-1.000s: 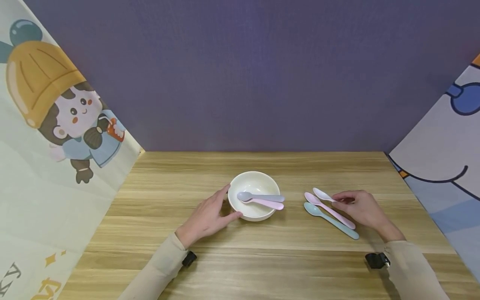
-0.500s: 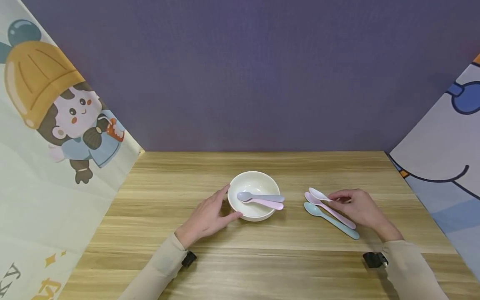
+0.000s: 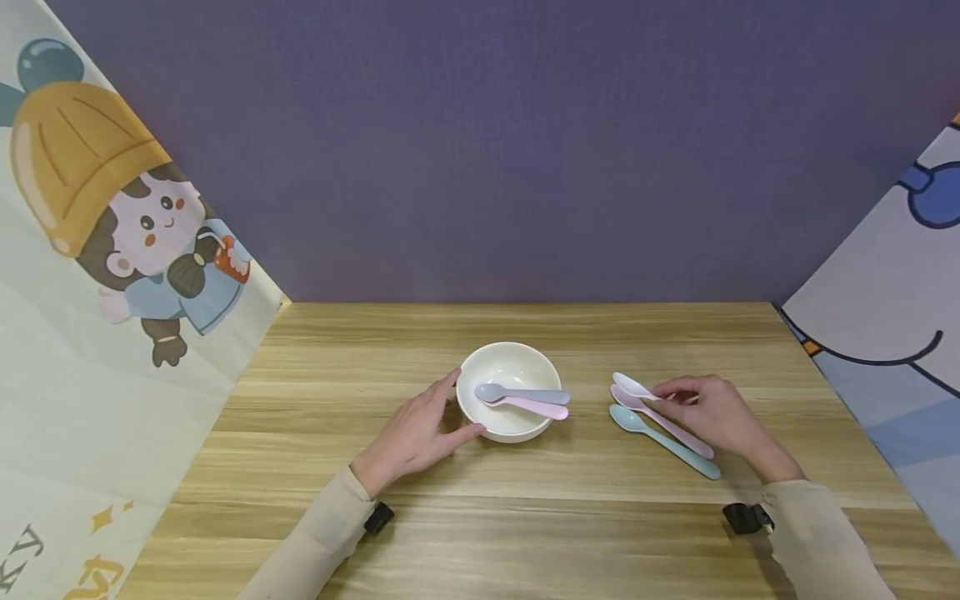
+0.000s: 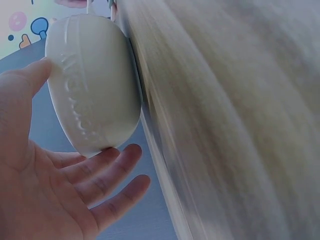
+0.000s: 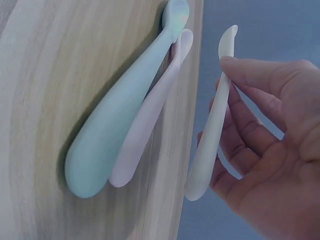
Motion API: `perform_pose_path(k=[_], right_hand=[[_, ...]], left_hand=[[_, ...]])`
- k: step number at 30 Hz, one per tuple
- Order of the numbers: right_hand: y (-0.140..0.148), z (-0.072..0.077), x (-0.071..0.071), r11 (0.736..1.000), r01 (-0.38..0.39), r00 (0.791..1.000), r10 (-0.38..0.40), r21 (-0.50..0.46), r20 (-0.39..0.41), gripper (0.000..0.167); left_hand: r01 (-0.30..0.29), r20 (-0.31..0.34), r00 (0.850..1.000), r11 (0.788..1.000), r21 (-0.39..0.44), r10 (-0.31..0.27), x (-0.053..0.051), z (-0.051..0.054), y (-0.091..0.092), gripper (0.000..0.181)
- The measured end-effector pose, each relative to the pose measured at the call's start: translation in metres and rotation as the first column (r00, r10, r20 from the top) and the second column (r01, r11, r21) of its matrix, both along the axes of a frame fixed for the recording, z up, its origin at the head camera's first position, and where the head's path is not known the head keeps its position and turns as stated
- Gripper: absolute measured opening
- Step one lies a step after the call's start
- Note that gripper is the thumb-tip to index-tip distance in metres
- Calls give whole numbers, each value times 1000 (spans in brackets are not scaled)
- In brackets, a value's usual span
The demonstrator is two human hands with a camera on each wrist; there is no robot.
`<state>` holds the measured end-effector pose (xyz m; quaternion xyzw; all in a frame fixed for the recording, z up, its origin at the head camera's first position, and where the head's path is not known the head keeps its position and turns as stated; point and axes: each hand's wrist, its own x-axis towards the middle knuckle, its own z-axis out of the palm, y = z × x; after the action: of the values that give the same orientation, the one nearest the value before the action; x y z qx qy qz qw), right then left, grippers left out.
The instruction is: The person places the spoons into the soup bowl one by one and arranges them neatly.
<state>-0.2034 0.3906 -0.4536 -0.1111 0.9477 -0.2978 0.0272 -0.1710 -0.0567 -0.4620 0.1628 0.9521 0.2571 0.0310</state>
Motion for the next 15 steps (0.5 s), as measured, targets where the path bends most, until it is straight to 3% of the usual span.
perform_pose_path(k=[15], right_hand=[[-8, 6, -2, 1000, -24, 1000, 24, 1, -6, 29]], left_hand=[[9, 2, 1000, 1000, 18, -9, 1, 3, 0, 103]])
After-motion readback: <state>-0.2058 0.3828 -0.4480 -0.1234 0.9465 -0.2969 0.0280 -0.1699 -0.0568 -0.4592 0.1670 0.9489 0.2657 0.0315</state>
